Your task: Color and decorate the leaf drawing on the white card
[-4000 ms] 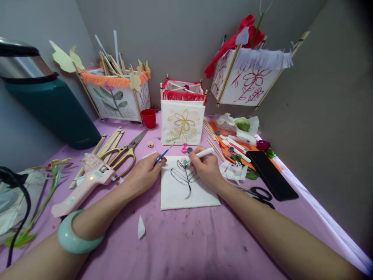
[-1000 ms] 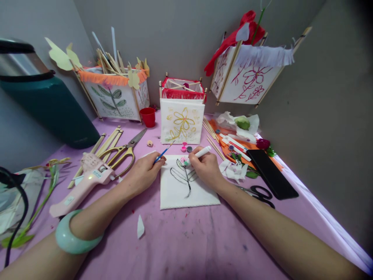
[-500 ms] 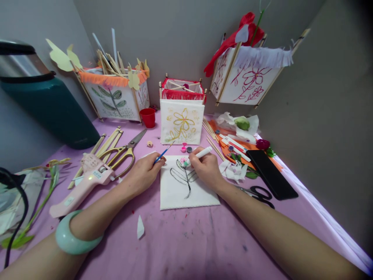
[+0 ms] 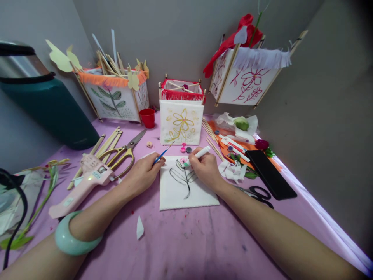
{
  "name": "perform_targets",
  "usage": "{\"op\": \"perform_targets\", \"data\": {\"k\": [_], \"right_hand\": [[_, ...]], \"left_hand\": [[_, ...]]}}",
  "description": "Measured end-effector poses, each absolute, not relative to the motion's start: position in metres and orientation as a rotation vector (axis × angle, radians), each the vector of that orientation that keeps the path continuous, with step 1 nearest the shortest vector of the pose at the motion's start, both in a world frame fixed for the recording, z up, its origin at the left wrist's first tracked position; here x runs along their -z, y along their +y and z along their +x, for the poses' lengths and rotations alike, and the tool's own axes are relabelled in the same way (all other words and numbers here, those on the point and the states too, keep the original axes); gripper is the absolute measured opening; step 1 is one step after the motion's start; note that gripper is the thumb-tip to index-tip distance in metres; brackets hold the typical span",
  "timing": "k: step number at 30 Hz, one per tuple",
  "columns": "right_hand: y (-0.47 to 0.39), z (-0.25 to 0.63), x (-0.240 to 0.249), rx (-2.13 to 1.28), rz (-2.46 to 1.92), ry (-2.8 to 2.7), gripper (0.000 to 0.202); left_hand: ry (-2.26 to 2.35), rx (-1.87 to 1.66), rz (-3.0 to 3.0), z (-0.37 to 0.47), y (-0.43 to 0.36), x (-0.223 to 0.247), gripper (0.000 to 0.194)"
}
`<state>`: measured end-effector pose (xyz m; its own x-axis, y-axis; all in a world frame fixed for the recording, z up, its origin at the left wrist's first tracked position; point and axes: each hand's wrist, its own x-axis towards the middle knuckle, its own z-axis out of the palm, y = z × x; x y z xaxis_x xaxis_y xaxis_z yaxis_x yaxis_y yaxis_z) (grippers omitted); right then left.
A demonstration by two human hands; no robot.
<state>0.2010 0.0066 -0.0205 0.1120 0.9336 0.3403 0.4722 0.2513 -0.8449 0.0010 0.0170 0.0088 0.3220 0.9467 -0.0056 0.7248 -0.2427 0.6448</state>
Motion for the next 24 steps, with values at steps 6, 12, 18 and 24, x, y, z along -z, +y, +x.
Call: {"op": "perform_targets", "data": {"k": [6,12,18,24], "right_hand": [[0.0074,0.2006,0.0202,-0.564,-1.387,-1.512,0.021],[0.0065,0.2008,0.0226,-0.578,-1.342,-1.448,0.021],[0.0063,0.2005,0.0211,-0.591,-1.355,-1.482,0.017],[0.0074,0.2015,0.0202,-0.644,-1.362,-1.516,0.015]], "left_hand": [[1.444,-0.573,2.068,0.0012,0.0178,-0.0074,0.031],[1.453,-0.529,2.042,0.0009,0.0165,-0.0096,0.032],[1.446,-0.542,2.043,0.0008,0.016,-0.0105,0.032],[1.457,-0.522,2.024,0.0012,0.0161,-0.012,0.033]]}}
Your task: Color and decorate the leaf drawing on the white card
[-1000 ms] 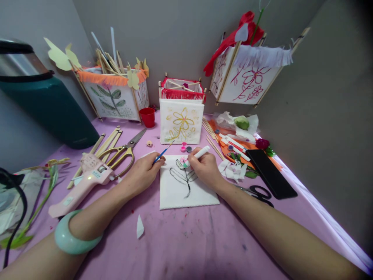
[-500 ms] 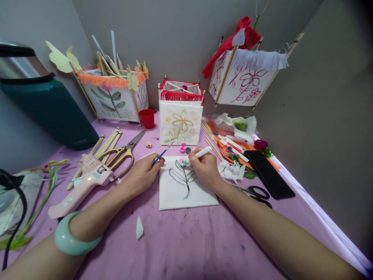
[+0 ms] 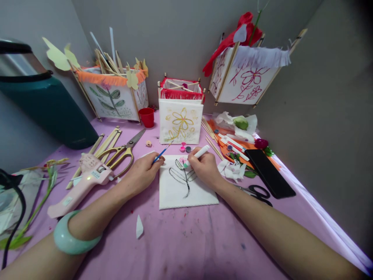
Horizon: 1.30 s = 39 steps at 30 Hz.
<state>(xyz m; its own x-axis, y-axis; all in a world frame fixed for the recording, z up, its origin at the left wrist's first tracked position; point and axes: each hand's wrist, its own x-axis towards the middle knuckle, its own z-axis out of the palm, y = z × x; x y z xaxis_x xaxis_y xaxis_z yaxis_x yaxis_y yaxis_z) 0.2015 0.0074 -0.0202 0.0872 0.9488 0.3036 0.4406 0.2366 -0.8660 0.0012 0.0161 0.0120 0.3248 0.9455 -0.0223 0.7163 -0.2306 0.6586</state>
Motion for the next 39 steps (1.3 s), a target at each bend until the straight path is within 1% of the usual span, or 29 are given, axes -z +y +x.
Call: {"op": "perform_targets", "data": {"k": [10,15,21,34,39], "right_hand": [[0.0055,0.2013,0.0193,-0.545,-1.381,-1.512,0.016],[0.0059,0.2009,0.0199,-0.554,-1.373,-1.502,0.016],[0.0066,0.2016,0.0223,-0.575,-1.357,-1.404,0.016],[0.007,0.2003,0.0211,-0.6,-1.381,-1.479,0.011],[0.0071,0.2007,0.0204,-0.546,-1.412,-1.477,0.011]], "left_hand": [[1.459,-0.533,2.026,0.001,0.0159,-0.0111,0.03],[1.425,-0.58,2.058,0.0004,0.0179,-0.0086,0.031],[1.471,-0.53,2.033,0.0008,0.0183,-0.0081,0.032],[1.457,-0.538,2.044,0.0005,0.0195,-0.0084,0.032],[1.471,-0.525,2.036,0.0004,0.0188,-0.0096,0.032]]}}
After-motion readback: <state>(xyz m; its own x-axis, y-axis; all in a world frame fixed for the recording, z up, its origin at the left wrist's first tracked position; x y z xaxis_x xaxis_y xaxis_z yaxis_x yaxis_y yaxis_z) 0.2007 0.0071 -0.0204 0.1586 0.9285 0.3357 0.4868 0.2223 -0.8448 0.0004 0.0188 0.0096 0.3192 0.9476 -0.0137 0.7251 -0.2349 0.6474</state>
